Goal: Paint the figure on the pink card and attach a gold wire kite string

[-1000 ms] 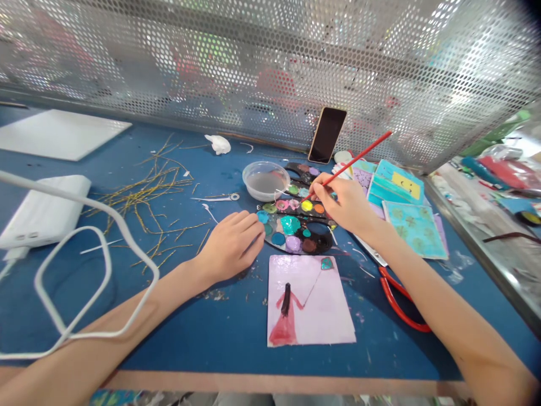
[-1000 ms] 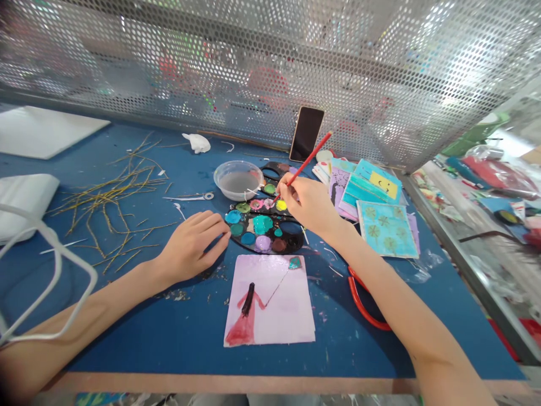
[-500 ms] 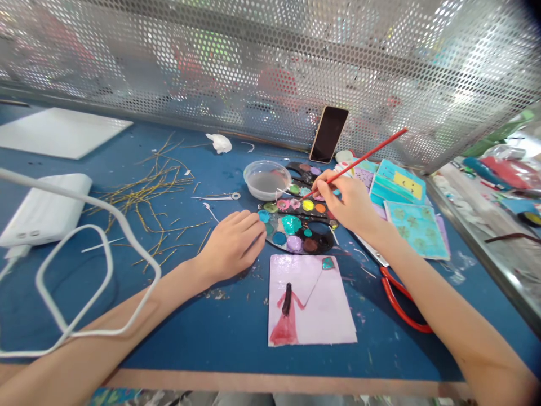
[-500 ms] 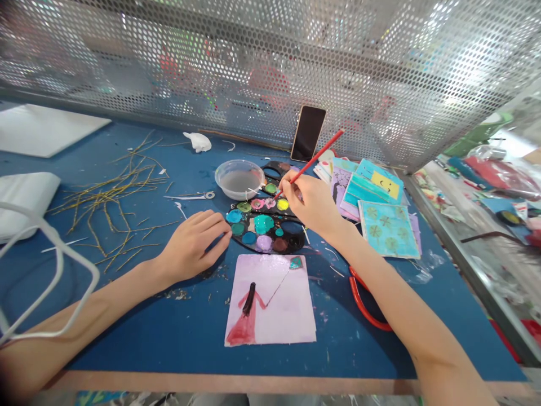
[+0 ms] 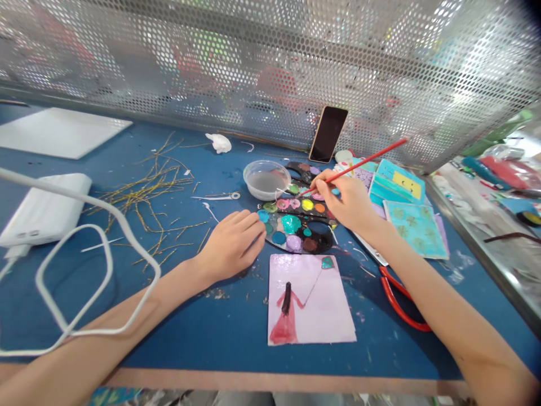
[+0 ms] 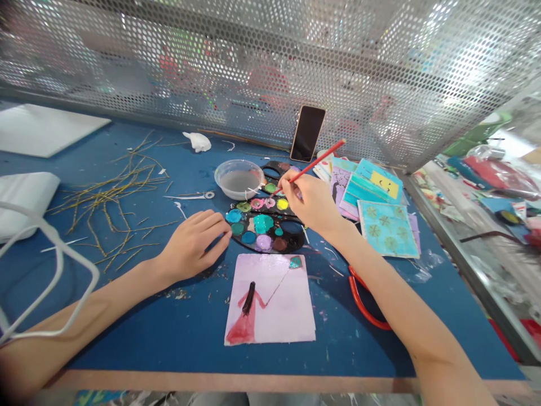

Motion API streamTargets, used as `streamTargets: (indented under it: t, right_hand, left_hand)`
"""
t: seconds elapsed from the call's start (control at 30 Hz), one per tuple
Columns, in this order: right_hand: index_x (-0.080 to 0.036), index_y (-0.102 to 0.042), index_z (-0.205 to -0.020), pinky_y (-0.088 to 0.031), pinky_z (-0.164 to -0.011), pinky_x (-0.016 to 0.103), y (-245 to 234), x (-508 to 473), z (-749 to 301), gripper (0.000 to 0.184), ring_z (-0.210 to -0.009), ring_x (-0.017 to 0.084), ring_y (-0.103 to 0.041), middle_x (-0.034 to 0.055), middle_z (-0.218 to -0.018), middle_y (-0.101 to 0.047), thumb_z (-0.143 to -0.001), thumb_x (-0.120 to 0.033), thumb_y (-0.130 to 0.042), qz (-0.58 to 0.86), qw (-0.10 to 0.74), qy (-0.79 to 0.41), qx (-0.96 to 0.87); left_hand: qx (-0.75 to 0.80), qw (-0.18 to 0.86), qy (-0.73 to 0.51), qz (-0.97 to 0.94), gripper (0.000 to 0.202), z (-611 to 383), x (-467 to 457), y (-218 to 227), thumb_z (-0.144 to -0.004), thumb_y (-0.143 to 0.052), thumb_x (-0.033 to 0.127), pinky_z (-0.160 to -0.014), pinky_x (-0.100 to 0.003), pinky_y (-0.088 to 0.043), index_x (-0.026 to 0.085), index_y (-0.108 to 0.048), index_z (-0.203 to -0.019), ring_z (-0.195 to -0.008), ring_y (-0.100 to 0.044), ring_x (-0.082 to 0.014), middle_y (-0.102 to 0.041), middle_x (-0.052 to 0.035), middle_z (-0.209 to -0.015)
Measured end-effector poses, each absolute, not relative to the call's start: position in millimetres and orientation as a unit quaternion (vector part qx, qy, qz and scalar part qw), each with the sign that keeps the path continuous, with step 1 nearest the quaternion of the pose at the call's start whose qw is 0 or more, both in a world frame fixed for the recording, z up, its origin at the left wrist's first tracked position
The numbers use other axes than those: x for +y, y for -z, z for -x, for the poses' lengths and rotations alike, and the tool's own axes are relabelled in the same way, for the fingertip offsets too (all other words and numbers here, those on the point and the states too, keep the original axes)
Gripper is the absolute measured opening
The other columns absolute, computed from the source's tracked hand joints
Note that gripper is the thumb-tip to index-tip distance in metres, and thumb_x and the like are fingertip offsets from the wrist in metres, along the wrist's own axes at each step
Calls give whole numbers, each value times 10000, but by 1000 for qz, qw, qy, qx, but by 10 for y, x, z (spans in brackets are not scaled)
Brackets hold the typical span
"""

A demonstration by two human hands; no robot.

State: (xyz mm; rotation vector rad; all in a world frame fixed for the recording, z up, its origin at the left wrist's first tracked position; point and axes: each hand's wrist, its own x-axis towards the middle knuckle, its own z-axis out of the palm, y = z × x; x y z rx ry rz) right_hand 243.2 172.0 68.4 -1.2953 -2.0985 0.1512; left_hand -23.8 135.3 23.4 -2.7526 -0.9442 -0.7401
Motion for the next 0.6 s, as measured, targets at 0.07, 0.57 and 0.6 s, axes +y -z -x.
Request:
streamTargets:
  t: [0.07,0.57,0.6]
  right_hand:
    - [-198,-642,-851,-426,-666,308,-683,1723,-2435,238,-676,186,-633,41,-775,-708,-965,-294,-456,498,319,-63,-804]
    - [-207,-624,-830,-430,-655,312,-687,1712,-2422,226,-659,190,-640,37,-756,-709,-960,-283,-456,501,313,-61,-805]
    - [-207,-623,-827,-430,-656,310,-687,1711,-2420,225,-661,189,-641,37,-760,-710,-959,-281,-456,501,317,-58,-803]
  left_hand:
    - [-313,72,247,914,236,239,1353,-233,-990,-435,195,-700,-336,-414,165,-597,-821,-737,-489,-190,-593,-51,-777]
    - [-320,65,243,914,244,235,1353,-247,-989,-428,202,-700,-337,-423,175,-601,-818,-737,-501,-189,-604,-53,-775]
    - [-319,66,244,913,242,236,1353,-244,-989,-429,202,-699,-338,-423,173,-601,-821,-735,-499,-189,-603,-53,-775]
